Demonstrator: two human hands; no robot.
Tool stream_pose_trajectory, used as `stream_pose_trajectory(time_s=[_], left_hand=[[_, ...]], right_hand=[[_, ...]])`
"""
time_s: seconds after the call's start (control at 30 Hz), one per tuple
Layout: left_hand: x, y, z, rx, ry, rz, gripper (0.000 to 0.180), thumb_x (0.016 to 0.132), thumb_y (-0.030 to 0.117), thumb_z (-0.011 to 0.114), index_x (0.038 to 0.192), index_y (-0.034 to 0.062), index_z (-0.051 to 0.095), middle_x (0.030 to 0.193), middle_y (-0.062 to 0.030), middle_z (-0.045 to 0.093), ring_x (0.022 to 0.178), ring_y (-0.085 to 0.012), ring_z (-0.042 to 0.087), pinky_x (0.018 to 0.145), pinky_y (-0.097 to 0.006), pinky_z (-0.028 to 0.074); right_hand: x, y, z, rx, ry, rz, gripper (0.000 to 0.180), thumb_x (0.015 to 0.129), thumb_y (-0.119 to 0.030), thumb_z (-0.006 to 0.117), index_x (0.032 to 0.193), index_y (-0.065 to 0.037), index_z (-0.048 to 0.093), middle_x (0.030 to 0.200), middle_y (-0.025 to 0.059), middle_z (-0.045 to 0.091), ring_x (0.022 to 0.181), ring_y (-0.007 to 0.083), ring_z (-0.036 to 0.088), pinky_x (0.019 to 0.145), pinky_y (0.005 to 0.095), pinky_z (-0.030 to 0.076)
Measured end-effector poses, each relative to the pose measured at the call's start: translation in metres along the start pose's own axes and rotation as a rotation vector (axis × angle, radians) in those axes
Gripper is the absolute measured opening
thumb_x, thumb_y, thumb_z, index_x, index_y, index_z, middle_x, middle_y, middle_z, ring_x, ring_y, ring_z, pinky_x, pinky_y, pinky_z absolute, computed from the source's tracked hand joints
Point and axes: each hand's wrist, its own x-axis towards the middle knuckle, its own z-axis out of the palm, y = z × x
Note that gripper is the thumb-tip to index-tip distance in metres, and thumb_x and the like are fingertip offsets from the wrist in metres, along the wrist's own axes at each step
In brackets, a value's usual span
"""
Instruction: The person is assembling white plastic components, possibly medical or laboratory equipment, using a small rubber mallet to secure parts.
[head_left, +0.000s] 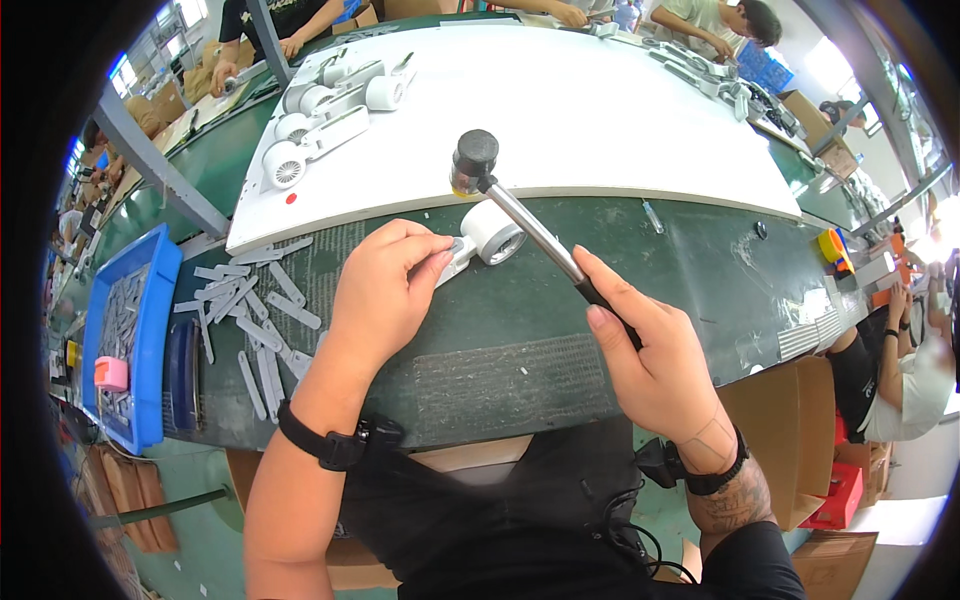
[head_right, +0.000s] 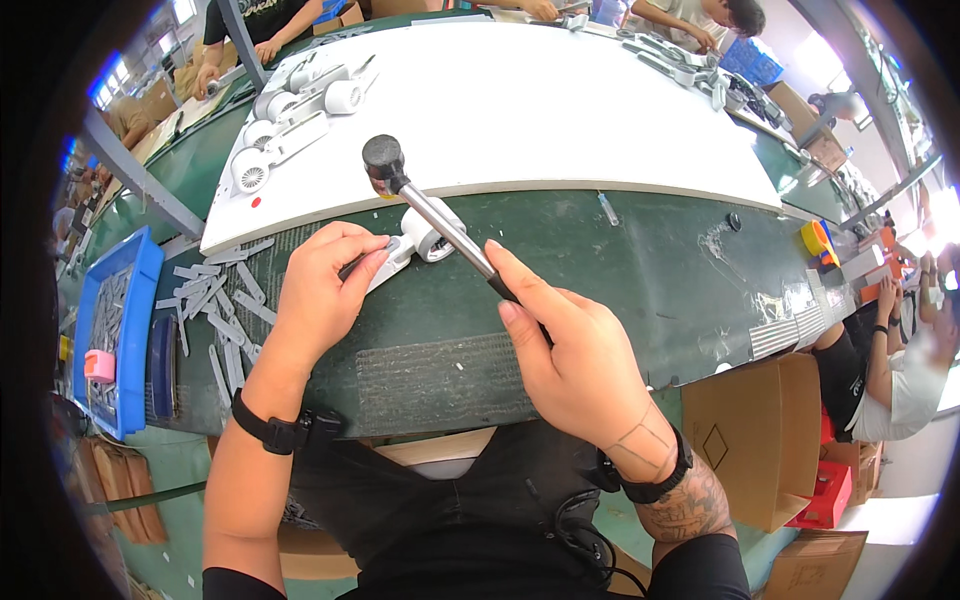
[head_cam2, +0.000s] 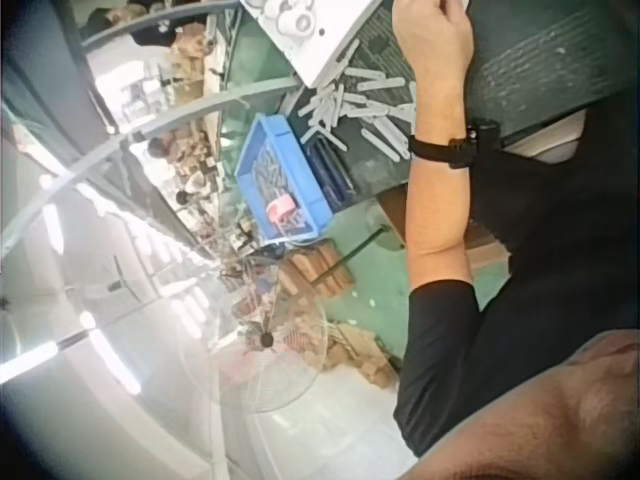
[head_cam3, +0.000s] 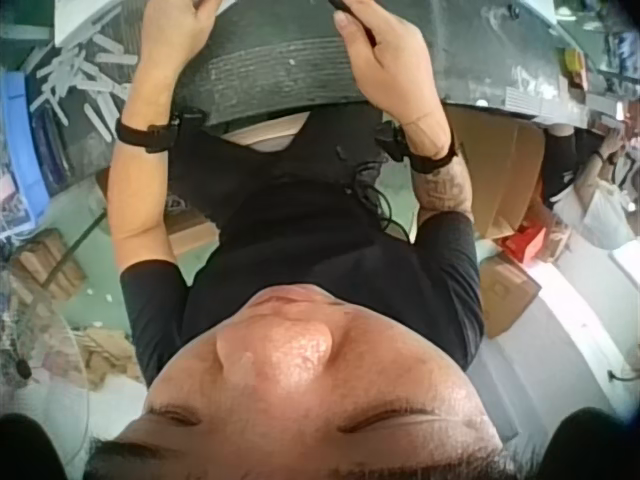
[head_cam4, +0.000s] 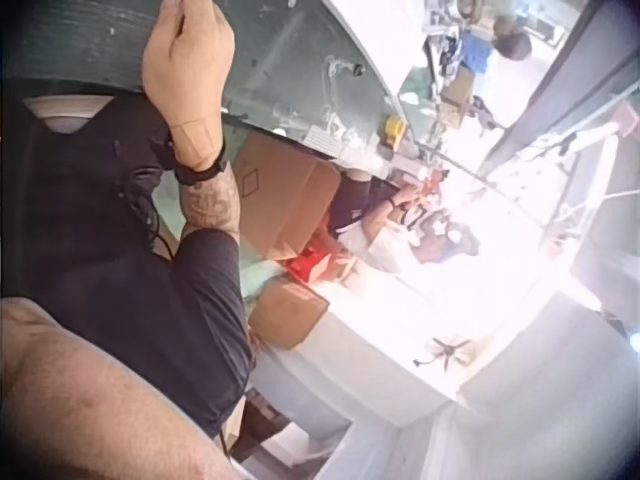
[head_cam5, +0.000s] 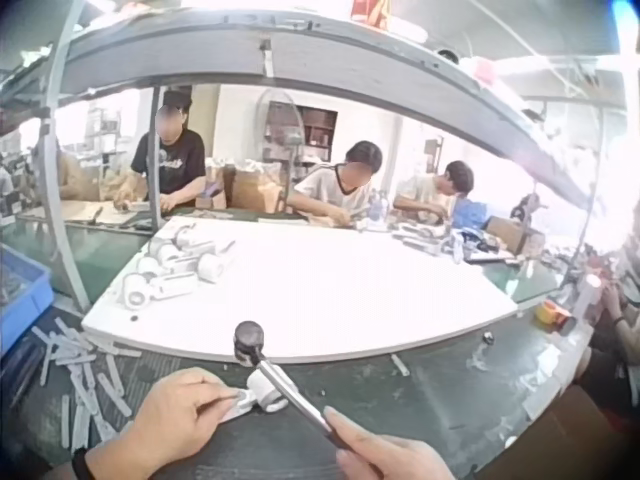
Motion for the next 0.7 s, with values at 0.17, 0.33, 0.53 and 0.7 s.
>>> stream_pose_trajectory(time_s=[0.17, 0.33, 0.53, 0.7], left_hand=[[0.002, 0.006, -0.003, -0.14, -0.014, -0.196, 0.013, 0.097, 0.013, 0.085, 0.102, 0.0008, 0.083, 0.094, -0.0132, 0.081, 0.082, -0.0257, 0.076, 0.079, -0.037, 0.059], [0.004, 0.002, -0.006, -0.212, -0.065, -0.348, 0.014, 0.099, 0.013, 0.088, 0.102, 0.0006, 0.082, 0.089, -0.0059, 0.081, 0.081, -0.0104, 0.071, 0.079, -0.03, 0.057], [0.007, 0.002, -0.005, -0.233, -0.086, -0.347, 0.014, 0.099, 0.012, 0.088, 0.099, 0.0003, 0.08, 0.089, -0.0049, 0.081, 0.081, -0.0093, 0.069, 0.079, -0.03, 0.056], [0.002, -0.002, -0.007, -0.203, -0.073, -0.333, 0.017, 0.098, 0.013, 0.088, 0.096, -0.0002, 0.079, 0.087, -0.0041, 0.079, 0.08, -0.0091, 0.068, 0.078, -0.03, 0.055]], right_hand=[[0.003, 0.01, 0.01, -0.065, -0.19, 0.094, 0.052, 0.112, -0.009, 0.065, 0.164, -0.012, 0.062, 0.078, 0.015, 0.065, 0.067, 0.0328, 0.059, 0.069, 0.04, 0.052], [0.012, -0.003, -0.004, -0.019, -0.146, 0.154, 0.05, 0.114, -0.008, 0.063, 0.164, -0.01, 0.061, 0.088, 0.0193, 0.071, 0.071, 0.0238, 0.065, 0.073, 0.0377, 0.056], [0.014, 0.014, 0.009, -0.039, 0.129, -0.252, 0.053, 0.113, -0.006, 0.063, 0.166, -0.009, 0.058, 0.114, 0.0279, 0.079, 0.086, 0.0269, 0.078, 0.084, 0.0382, 0.06], [0.016, -0.018, -0.01, -0.177, -0.244, 0.109, 0.053, 0.112, -0.008, 0.064, 0.165, -0.011, 0.059, 0.093, 0.0254, 0.074, 0.08, 0.0438, 0.072, 0.078, 0.0466, 0.059]])
